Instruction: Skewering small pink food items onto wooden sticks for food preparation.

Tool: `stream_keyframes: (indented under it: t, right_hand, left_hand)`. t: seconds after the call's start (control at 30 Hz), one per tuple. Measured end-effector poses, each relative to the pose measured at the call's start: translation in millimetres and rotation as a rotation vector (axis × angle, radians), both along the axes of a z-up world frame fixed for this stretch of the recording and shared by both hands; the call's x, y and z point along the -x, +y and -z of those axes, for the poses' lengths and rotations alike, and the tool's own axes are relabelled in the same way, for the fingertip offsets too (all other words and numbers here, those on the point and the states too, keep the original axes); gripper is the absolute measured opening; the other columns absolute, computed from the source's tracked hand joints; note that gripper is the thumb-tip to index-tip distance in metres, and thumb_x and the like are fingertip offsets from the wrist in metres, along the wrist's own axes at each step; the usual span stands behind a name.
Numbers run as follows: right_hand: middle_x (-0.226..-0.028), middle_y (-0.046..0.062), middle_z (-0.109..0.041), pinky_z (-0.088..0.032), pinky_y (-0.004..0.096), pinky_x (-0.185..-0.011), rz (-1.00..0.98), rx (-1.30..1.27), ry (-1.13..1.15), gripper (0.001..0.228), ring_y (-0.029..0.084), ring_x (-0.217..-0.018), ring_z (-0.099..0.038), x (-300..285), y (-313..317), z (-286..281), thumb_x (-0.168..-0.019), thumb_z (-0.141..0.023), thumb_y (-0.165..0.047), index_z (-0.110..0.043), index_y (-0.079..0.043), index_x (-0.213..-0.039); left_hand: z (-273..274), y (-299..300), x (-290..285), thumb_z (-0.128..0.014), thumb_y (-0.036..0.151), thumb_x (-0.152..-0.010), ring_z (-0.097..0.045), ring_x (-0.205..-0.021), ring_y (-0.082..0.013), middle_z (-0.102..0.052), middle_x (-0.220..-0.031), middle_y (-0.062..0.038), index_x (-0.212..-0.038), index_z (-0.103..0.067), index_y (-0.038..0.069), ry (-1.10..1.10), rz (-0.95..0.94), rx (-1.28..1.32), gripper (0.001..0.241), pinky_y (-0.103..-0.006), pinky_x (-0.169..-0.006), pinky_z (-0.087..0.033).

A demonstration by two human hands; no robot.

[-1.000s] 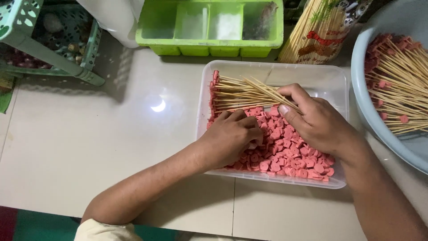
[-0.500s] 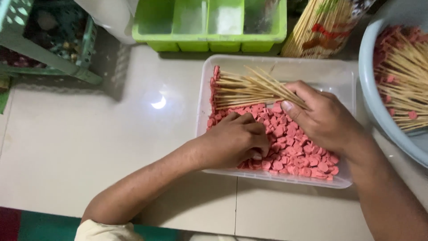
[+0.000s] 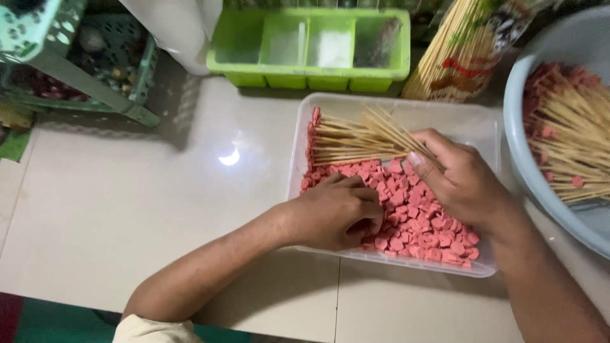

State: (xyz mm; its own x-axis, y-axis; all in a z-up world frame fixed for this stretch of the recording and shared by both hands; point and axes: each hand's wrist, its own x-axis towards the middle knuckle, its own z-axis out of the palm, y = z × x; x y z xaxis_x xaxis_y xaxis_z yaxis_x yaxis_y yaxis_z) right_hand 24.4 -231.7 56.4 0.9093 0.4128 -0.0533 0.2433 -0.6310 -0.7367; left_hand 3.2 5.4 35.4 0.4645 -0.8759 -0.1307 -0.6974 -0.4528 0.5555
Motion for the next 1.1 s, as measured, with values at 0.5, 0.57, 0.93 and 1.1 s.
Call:
stream_keyframes:
  t: [0.5, 0.57, 0.93, 1.1]
  right_hand:
    - [-0.062, 0.010, -0.065, -0.054, 0.040, -0.065, 0.117, -0.162, -0.126, 0.021, 0.017, -0.063, -0.057, -5.3, -18.2, 38.1, -0.100, -0.059, -0.013, -0.073, -0.015, -0.116]
    - [-0.061, 0.010, -0.065, -0.054, 0.040, -0.064, 0.115, -0.168, -0.136, 0.021, 0.019, -0.061, -0.055, -4.3, -14.4, 31.7, -0.099, -0.060, -0.013, -0.073, -0.013, -0.115]
    - [-0.055, 0.013, -0.062, -0.051, 0.038, -0.057, 0.172, -0.195, -0.123, 0.017, 0.017, -0.056, -0.051, 2.7, -8.9, 25.3, -0.092, -0.067, -0.008, -0.072, -0.010, -0.108]
    - [-0.073, 0.003, -0.061, -0.043, 0.028, -0.046, 0.080, -0.170, -0.082, 0.016, 0.013, -0.054, -0.052, -3.4, -19.3, 31.9, -0.097, -0.063, -0.013, -0.062, -0.007, -0.112]
  left_hand:
    - [-27.2, 2.1, -7.4, -0.068, 0.007, -0.096, -0.072, -0.092, -0.0259, -0.072, -0.098, -0.007, -0.110, -0.067, 0.013, 0.049, -0.194, 0.703, 0.016, -0.0378, -0.083, -0.060]
    - [-22.9, 3.4, -14.6, -0.070, 0.010, -0.097, -0.071, -0.089, -0.0250, -0.072, -0.099, -0.007, -0.116, -0.067, 0.014, 0.059, -0.263, 0.785, 0.020, -0.0383, -0.081, -0.060]
    - [1.2, 9.6, -28.7, -0.068, 0.009, -0.100, -0.062, -0.073, -0.0170, -0.072, -0.100, -0.013, -0.121, -0.071, 0.009, 0.293, -0.514, 1.032, 0.021, -0.0346, -0.070, -0.056]
    - [-9.5, 16.7, -32.3, -0.065, 0.015, -0.103, -0.048, -0.069, -0.0056, -0.062, -0.098, -0.002, -0.121, -0.063, 0.006, 0.325, -0.586, 1.026, 0.020, -0.0184, -0.058, -0.041]
